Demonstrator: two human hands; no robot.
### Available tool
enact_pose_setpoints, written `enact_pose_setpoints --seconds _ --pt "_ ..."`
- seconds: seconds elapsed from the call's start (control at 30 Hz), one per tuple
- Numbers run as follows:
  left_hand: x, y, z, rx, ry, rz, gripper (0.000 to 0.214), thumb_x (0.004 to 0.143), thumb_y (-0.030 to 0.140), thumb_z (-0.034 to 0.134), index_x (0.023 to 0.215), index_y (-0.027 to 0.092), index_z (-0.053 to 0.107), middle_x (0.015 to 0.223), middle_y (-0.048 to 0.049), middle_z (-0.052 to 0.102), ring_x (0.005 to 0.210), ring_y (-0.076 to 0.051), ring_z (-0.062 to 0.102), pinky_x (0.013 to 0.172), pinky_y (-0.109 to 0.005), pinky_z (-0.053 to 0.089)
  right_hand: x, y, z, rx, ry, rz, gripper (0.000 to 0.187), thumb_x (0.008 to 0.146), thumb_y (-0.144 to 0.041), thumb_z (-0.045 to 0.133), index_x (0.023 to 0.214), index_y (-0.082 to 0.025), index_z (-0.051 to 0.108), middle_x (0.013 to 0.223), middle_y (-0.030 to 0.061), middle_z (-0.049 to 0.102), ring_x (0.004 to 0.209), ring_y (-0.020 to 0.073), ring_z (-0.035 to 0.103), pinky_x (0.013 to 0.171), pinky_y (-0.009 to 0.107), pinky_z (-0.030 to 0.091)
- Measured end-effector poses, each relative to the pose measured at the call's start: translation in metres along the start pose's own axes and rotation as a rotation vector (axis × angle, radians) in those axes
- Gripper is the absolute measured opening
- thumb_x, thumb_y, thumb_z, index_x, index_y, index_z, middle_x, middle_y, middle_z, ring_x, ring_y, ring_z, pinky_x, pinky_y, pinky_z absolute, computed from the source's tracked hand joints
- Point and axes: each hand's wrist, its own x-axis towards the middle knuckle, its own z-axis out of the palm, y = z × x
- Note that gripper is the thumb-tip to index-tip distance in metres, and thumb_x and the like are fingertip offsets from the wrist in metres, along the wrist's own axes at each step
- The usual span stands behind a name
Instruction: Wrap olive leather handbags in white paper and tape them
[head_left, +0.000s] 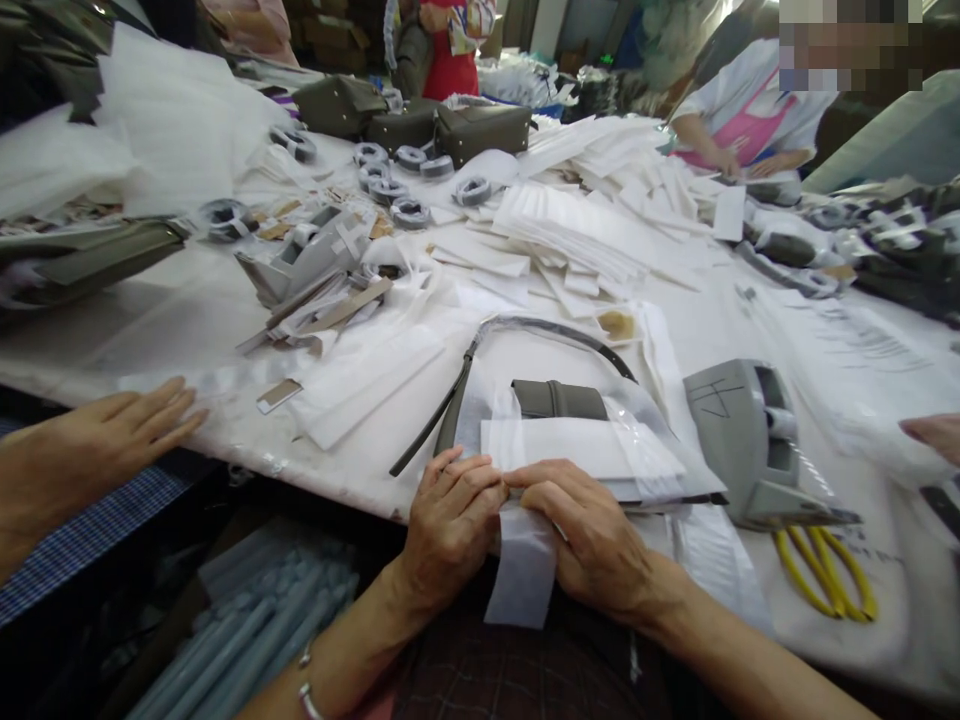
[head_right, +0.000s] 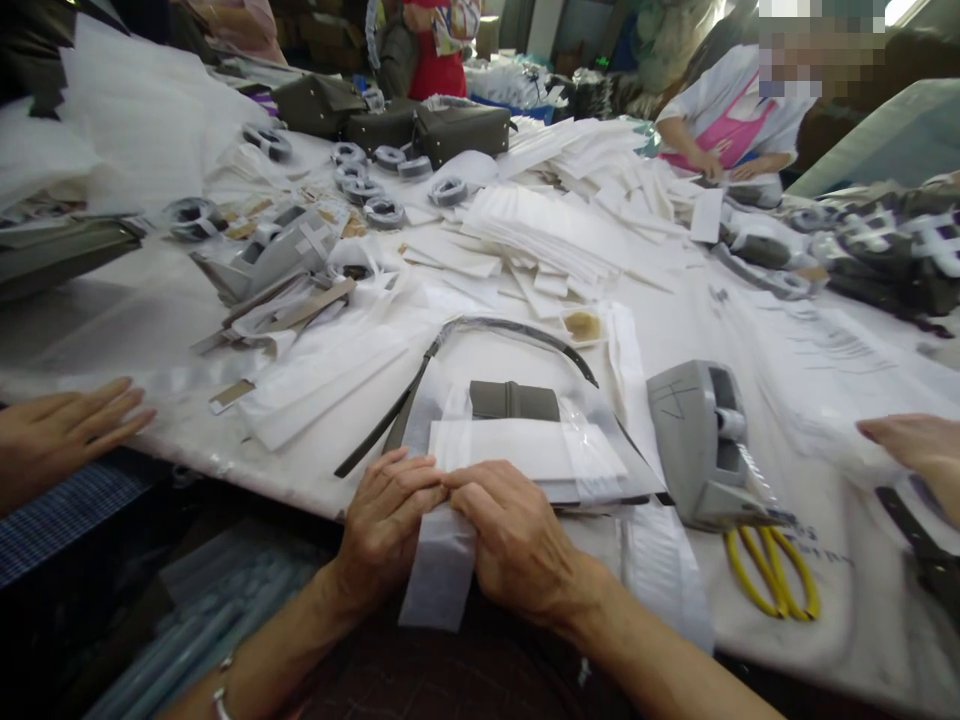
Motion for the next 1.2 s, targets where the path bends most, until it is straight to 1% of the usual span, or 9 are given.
enact_pose_setpoints --seconds 0.17,0.27,0.4,0.5,0.73,0.87,1.03,1.13,1.2 --pt "0.006 0.001 -0.001 -0.048 -0.007 -0.054 0.017 0.094 0.013 0.046 0.095 0.019 0.061 0.088 -0.0033 0.071 0.097 -0.019 0.064 0.105 -0.044 0.044 0.007 -0.002 -0.002 0.019 -0.027 0.158 0.025 0.081 -0.004 0.045 0.096 -0.022 0.054 0.094 0.0063 0.071 0.083 0.0197 0.066 0.075 0.032 0.054" --pt "0.015 0.003 0.000 0.031 -0.034 -0.127 0.017 0.094 0.018 0.043 0.088 0.019 0.059 0.080 -0.0035 0.067 0.092 -0.021 0.064 0.104 -0.047 0.043 0.015 0.000 -0.004 0.022 -0.098 0.249 0.025 0.079 -0.007 0.050 0.098 -0.022 0.056 0.086 0.0036 0.071 0.074 0.0183 0.066 0.067 0.028 0.052" --pt "0.023 0.003 0.005 0.143 -0.052 -0.158 0.014 0.092 0.019 0.044 0.088 0.019 0.058 0.082 -0.0054 0.066 0.086 -0.022 0.063 0.100 -0.048 0.044 0.031 0.017 -0.006 0.052 -0.117 0.270 0.028 0.079 -0.004 0.050 0.094 -0.023 0.063 0.079 0.0006 0.071 0.069 0.0160 0.066 0.063 0.024 0.050" --pt "0.027 0.004 0.008 0.184 -0.053 -0.202 0.014 0.093 0.022 0.050 0.080 0.020 0.054 0.075 -0.0020 0.063 0.080 -0.020 0.062 0.099 -0.048 0.044 0.046 0.036 -0.006 0.038 -0.117 0.303 0.017 0.084 -0.009 0.058 0.086 -0.022 0.068 0.079 0.0011 0.071 0.072 0.0165 0.066 0.066 0.025 0.050" --pt "0.032 0.004 0.010 0.245 -0.084 -0.251 0.018 0.091 0.021 0.055 0.074 0.021 0.048 0.064 0.0036 0.053 0.067 -0.016 0.056 0.100 -0.047 0.044 0.068 0.059 -0.002 -0.190 -0.251 0.422 0.006 0.086 -0.026 0.070 0.082 -0.026 0.074 0.082 -0.0005 0.066 0.073 0.0150 0.064 0.066 0.026 0.045" --pt "0.033 0.005 0.010 0.332 -0.139 -0.199 0.003 0.092 0.019 0.054 0.091 0.019 0.056 0.076 -0.0003 0.061 0.073 -0.019 0.059 0.097 -0.047 0.044 0.073 0.063 -0.003 -0.231 -0.304 0.487 0.010 0.085 -0.028 0.070 0.077 -0.024 0.071 0.081 -0.0012 0.066 0.073 0.0147 0.062 0.064 0.026 0.041" --pt "0.033 0.006 0.012 0.364 -0.157 -0.001 0.015 0.095 0.010 0.046 0.096 0.015 0.061 0.114 -0.0105 0.068 0.117 -0.026 0.059 0.110 -0.050 0.035 0.083 0.066 -0.004 -0.340 -0.368 0.530 0.015 0.087 -0.034 0.068 0.077 -0.023 0.067 0.085 -0.0002 0.069 0.073 0.0157 0.061 0.058 0.026 0.035" --pt "0.032 0.006 0.012 0.375 -0.220 0.040 0.022 0.096 0.008 0.041 0.103 0.012 0.062 0.107 -0.0100 0.070 0.108 -0.022 0.064 0.107 -0.043 0.042 0.090 0.071 -0.004 -0.444 -0.367 0.509 0.015 0.086 -0.039 0.070 0.086 -0.024 0.068 0.089 0.0013 0.071 0.076 0.0180 0.063 0.057 0.026 0.033" --pt "0.032 0.007 0.012 0.417 -0.265 0.018 0.024 0.095 0.007 0.043 0.110 0.011 0.062 0.107 -0.0099 0.071 0.102 -0.022 0.066 0.097 -0.039 0.049 0.093 0.073 -0.010 -0.488 -0.285 0.501 0.018 0.084 -0.039 0.072 0.094 -0.024 0.068 0.092 0.0019 0.072 0.075 0.0187 0.064 0.057 0.026 0.034"
